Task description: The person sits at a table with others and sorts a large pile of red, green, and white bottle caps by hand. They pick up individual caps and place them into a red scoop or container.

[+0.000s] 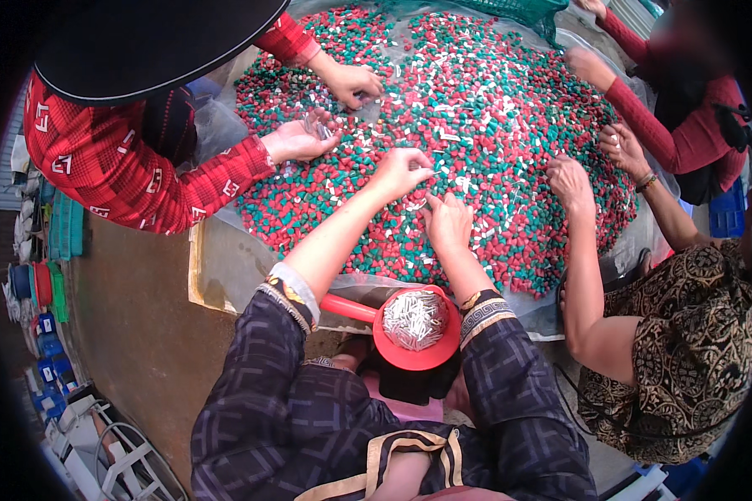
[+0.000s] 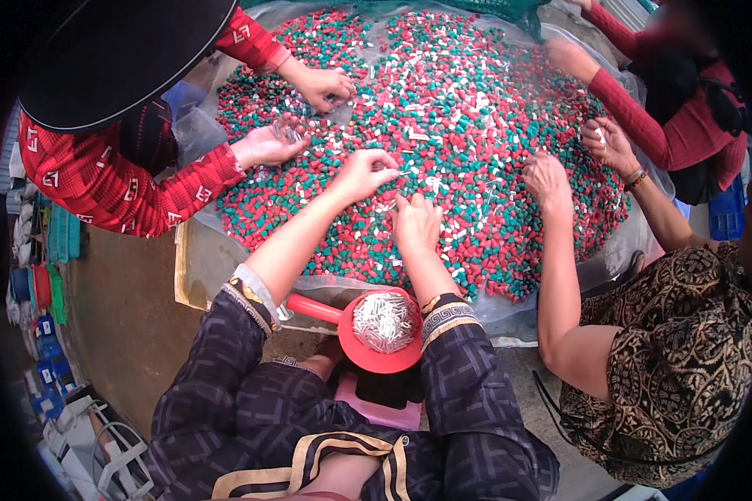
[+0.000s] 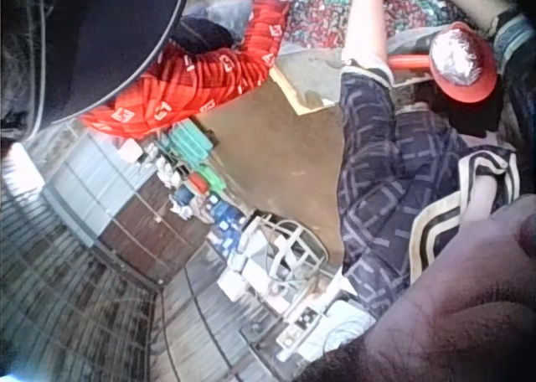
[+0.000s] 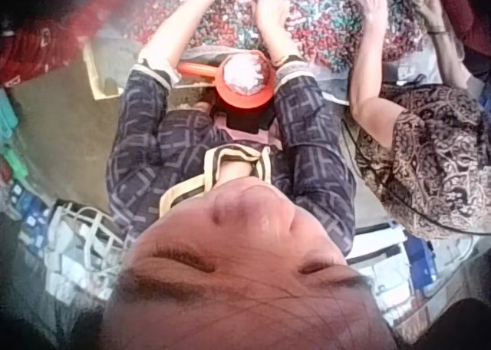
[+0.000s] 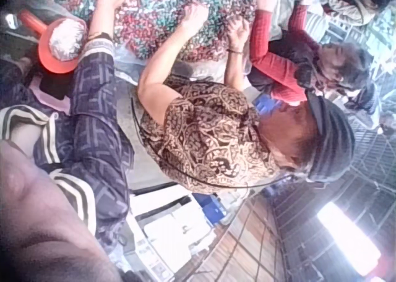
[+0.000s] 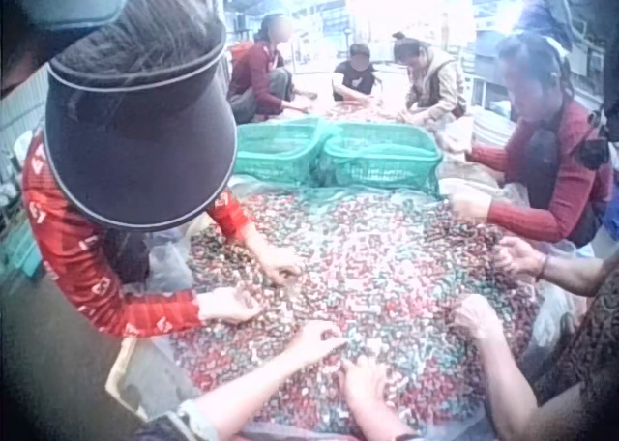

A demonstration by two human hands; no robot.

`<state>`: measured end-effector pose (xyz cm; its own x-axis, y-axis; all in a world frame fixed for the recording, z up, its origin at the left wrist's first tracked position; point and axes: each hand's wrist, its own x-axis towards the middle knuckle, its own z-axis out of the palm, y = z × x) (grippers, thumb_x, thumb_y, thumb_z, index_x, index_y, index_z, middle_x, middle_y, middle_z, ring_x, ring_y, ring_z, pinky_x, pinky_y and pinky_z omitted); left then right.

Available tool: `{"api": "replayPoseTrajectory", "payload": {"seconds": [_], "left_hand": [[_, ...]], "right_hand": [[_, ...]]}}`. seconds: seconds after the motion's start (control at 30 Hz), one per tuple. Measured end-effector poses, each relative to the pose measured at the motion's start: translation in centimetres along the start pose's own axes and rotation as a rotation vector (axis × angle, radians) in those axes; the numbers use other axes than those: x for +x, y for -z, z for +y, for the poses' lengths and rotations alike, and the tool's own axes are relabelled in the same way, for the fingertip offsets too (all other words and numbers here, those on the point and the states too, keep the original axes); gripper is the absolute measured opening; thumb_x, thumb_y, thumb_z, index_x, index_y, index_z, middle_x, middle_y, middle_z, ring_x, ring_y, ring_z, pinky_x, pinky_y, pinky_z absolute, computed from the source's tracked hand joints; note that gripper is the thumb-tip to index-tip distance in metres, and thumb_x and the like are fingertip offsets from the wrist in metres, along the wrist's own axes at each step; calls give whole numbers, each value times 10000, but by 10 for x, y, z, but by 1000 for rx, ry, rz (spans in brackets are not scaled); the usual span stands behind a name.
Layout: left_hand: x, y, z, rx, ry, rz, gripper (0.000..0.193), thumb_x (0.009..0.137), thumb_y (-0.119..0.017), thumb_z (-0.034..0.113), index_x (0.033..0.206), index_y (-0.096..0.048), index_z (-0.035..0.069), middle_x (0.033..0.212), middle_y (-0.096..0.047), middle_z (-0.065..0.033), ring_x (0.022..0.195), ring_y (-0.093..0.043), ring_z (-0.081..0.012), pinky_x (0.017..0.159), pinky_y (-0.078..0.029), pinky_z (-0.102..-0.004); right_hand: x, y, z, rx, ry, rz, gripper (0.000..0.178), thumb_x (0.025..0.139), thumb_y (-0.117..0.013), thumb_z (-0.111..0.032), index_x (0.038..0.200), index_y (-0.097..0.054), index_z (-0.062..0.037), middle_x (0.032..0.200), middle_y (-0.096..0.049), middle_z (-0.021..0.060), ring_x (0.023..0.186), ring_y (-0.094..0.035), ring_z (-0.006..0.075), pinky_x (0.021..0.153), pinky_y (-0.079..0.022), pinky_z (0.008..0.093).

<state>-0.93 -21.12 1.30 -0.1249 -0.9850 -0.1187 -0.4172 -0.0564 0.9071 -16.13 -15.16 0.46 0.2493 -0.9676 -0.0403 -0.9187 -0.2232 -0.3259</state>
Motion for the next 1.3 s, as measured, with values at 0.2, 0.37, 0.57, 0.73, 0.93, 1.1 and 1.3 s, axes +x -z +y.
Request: {"api": "replayPoseTrajectory", "payload": {"seconds": [0.2,0.37,0.57,0.73,0.93,1.1,1.3], "left_hand": [[-1,-27,4,603,-133,75,238,738,-715,245,926,-677,106,927,-631,-66,877,-624,-273,756,-506,-390],[-10,-18,-5,576,-131,-31,161,740,-701,207,839,-672,84,867,-615,-92,850,-619,-280,740,-502,-395],[1,4,-9,-371,97,-193,141,820,-681,130,912,-640,31,796,-647,-13,669,-570,-49,582,-451,-194],[12,11,1,-623,105,-134,109,837,-660,128,895,-612,48,758,-637,-10,632,-586,-61,495,-396,-163],[19,8,10,-467,140,-114,108,844,-656,144,873,-613,49,810,-676,-61,647,-619,-69,473,-398,-171],[21,11,15,-279,149,-180,124,849,-642,137,892,-603,28,809,-680,-73,661,-645,-92,472,-423,-184],[29,5,5,-263,65,-41,86,866,-552,54,903,-607,0,804,-676,-85,664,-644,-102,519,-470,-217]], "right_hand": [[-6,-1,1,-112,76,-56,273,843,-535,-174,1094,-639,-200,838,-545,57,869,-552,233,784,-389,402],[-14,-4,3,-145,187,-12,299,834,-515,-155,1101,-638,-211,833,-523,56,851,-540,216,753,-391,380],[-14,-5,10,-48,245,104,247,809,-569,-173,1029,-677,-205,800,-524,50,819,-537,216,724,-392,367],[-13,-3,5,-36,273,49,183,797,-588,-165,953,-682,-176,813,-535,54,833,-540,214,734,-393,366],[-12,-9,7,41,157,44,117,711,-697,-166,791,-632,-111,846,-557,68,862,-554,244,779,-415,383],[-13,3,14,125,77,-51,198,699,-722,-152,870,-637,-99,859,-563,79,867,-570,265,788,-431,393],[-21,8,11,123,141,-10,224,743,-685,-163,964,-669,-137,851,-562,79,852,-561,249,805,-421,389]]}}
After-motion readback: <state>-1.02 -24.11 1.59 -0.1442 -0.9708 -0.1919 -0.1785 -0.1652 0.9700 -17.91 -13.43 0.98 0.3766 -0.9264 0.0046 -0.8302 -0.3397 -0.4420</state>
